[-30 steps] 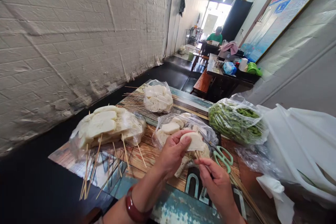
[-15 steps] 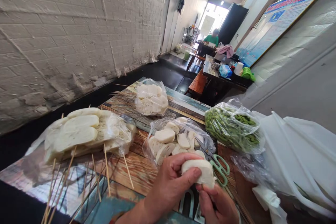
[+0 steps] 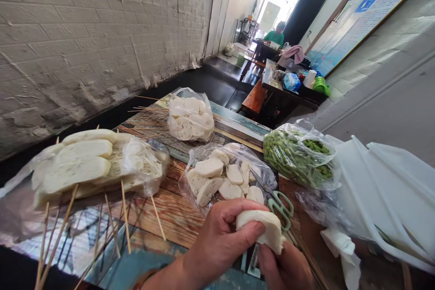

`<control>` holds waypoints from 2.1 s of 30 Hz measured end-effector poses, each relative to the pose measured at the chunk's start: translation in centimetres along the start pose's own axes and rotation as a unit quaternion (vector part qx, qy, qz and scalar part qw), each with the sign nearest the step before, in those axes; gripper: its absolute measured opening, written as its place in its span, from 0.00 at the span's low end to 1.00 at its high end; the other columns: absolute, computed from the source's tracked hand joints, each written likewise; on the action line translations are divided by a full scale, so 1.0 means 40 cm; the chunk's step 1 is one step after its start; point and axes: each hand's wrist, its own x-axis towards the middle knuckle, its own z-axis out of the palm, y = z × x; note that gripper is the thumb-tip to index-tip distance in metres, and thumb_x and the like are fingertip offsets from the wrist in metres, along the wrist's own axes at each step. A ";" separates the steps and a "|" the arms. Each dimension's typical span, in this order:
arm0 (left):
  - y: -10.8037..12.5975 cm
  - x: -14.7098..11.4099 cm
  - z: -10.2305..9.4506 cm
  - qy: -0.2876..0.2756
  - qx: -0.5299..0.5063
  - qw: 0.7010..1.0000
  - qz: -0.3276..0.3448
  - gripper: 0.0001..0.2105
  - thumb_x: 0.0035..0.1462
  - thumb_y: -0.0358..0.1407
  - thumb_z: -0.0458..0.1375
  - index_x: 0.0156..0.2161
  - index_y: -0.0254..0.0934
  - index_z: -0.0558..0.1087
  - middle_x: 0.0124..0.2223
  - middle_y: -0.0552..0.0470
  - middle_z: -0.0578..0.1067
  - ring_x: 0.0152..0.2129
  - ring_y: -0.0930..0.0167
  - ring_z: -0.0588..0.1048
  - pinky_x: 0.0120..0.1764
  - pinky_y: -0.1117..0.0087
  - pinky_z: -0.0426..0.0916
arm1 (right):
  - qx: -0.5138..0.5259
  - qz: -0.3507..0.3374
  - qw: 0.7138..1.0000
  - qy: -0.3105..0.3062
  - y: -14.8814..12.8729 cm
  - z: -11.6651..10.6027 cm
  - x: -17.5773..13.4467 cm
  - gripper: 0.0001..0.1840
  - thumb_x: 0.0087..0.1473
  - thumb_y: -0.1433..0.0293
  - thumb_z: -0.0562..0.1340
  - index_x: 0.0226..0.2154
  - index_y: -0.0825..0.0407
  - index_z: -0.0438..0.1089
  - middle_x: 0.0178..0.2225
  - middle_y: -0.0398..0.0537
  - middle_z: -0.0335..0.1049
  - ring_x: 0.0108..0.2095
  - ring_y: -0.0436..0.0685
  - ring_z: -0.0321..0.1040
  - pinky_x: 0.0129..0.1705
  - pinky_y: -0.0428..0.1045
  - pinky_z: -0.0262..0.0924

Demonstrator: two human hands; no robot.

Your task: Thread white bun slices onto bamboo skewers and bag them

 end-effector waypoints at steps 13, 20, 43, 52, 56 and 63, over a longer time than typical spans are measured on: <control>-0.029 0.013 0.002 0.072 -0.136 0.986 -0.069 0.22 0.51 0.46 0.66 0.49 0.37 0.75 0.36 0.51 0.78 0.30 0.72 0.73 0.35 0.74 0.67 | 0.211 0.148 0.959 -0.115 0.009 0.019 0.008 0.17 0.58 0.58 0.60 0.30 0.52 0.78 0.14 0.39 0.64 0.14 0.48 0.57 0.17 0.44 0.54; -0.029 0.023 -0.010 0.172 0.107 0.974 0.103 0.16 0.60 0.43 0.57 0.50 0.37 0.73 0.46 0.43 0.78 0.41 0.65 0.75 0.44 0.66 0.69 | 0.315 0.239 0.917 -0.057 0.048 0.010 0.023 0.17 0.59 0.57 0.61 0.32 0.54 0.76 0.15 0.39 0.60 0.14 0.48 0.56 0.15 0.43 0.50; -0.023 0.083 -0.099 0.195 0.793 0.573 0.065 0.16 0.62 0.33 0.50 0.51 0.31 0.72 0.46 0.34 0.77 0.45 0.54 0.74 0.50 0.50 0.63 | 0.369 0.116 0.922 -0.030 0.032 -0.013 0.077 0.17 0.62 0.58 0.56 0.32 0.53 0.73 0.18 0.38 0.58 0.20 0.49 0.55 0.24 0.45 0.52; -0.019 0.062 -0.110 0.213 0.638 0.722 0.163 0.17 0.48 0.26 0.59 0.46 0.35 0.73 0.42 0.44 0.70 0.42 0.60 0.70 0.48 0.58 0.67 | 0.382 0.109 0.917 -0.014 0.030 -0.016 0.082 0.18 0.61 0.59 0.56 0.30 0.54 0.73 0.18 0.38 0.58 0.20 0.49 0.55 0.24 0.45 0.52; -0.008 0.056 -0.090 0.266 0.367 0.881 0.136 0.06 0.47 0.33 0.63 0.32 0.36 0.71 0.34 0.52 0.70 0.33 0.69 0.70 0.39 0.67 0.68 | 0.380 0.111 0.918 -0.015 0.032 -0.016 0.079 0.19 0.61 0.58 0.56 0.31 0.54 0.73 0.17 0.38 0.59 0.20 0.49 0.56 0.24 0.45 0.52; 0.028 0.062 -0.011 0.221 -0.067 0.973 0.009 0.21 0.37 0.33 0.73 0.36 0.35 0.69 0.32 0.55 0.75 0.26 0.75 0.74 0.31 0.74 0.69 | 0.441 0.131 0.887 -0.036 0.039 -0.010 0.071 0.20 0.62 0.55 0.57 0.35 0.54 0.73 0.17 0.37 0.58 0.19 0.48 0.54 0.20 0.44 0.47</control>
